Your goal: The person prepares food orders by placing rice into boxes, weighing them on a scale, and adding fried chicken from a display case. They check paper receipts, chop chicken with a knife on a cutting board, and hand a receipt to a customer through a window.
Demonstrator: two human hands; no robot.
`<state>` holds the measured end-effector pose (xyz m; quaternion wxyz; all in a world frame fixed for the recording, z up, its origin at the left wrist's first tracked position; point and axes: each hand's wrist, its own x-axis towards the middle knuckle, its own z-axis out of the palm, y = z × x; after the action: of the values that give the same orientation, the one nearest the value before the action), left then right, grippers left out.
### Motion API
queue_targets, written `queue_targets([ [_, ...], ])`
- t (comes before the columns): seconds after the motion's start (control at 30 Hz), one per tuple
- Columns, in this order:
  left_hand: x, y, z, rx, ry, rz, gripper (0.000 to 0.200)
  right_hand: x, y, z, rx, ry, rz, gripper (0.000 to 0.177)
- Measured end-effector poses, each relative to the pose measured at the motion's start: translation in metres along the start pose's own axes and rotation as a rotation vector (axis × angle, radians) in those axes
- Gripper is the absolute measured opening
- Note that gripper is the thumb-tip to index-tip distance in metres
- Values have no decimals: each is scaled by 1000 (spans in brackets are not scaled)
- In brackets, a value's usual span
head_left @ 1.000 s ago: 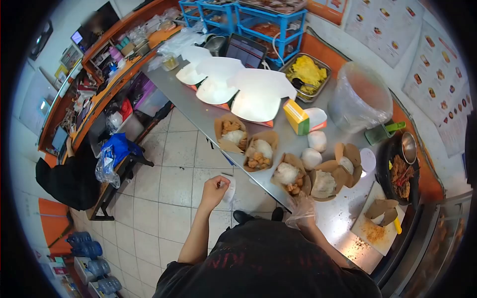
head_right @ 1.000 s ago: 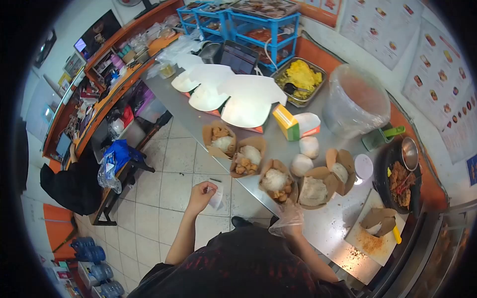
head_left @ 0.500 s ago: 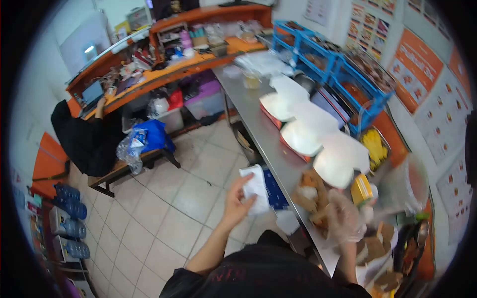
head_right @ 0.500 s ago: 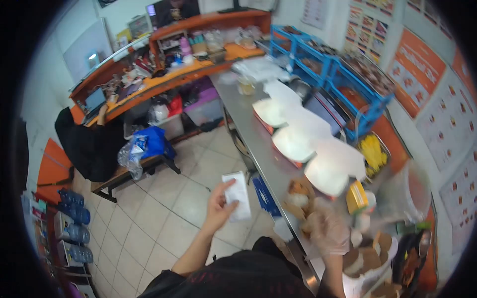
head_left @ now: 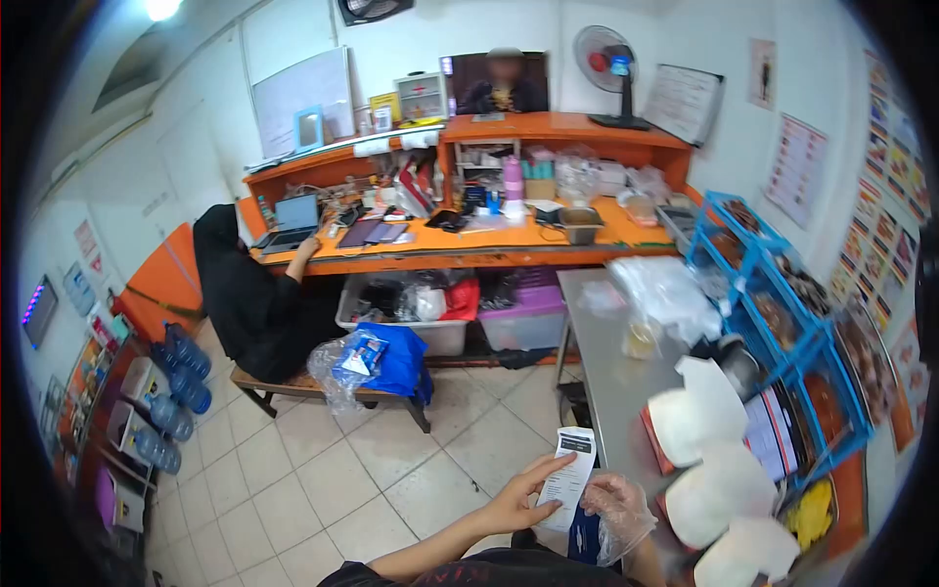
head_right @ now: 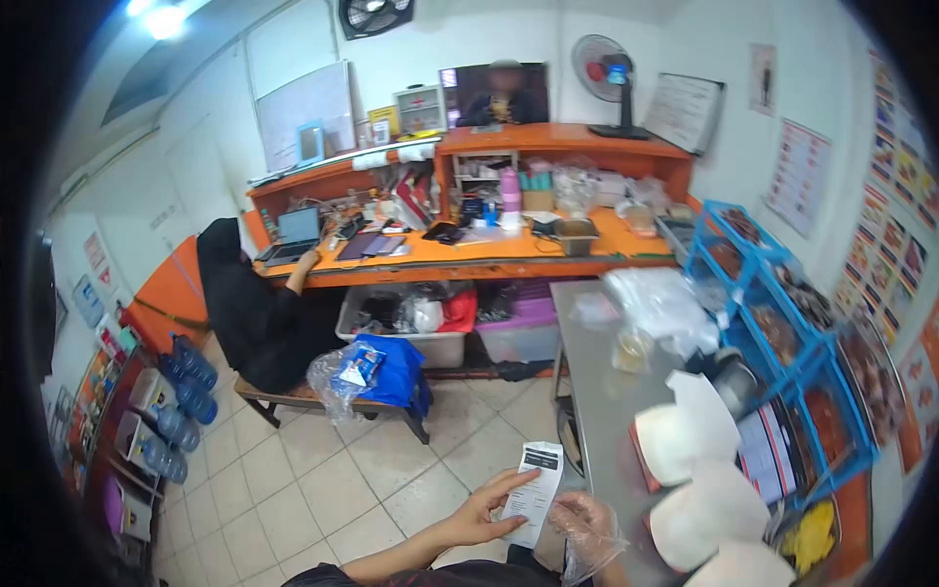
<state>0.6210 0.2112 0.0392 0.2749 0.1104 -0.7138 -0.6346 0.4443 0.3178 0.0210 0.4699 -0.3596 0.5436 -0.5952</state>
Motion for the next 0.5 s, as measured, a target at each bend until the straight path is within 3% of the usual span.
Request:
queue_targets([
  [0.3,83,-45,-144,48,278,33,71,230,-4,52,-113,-307,16,13],
  [0.5,165,-71,-250,92,275,-31,71,361,-9,71,-43,-290,37,13],
])
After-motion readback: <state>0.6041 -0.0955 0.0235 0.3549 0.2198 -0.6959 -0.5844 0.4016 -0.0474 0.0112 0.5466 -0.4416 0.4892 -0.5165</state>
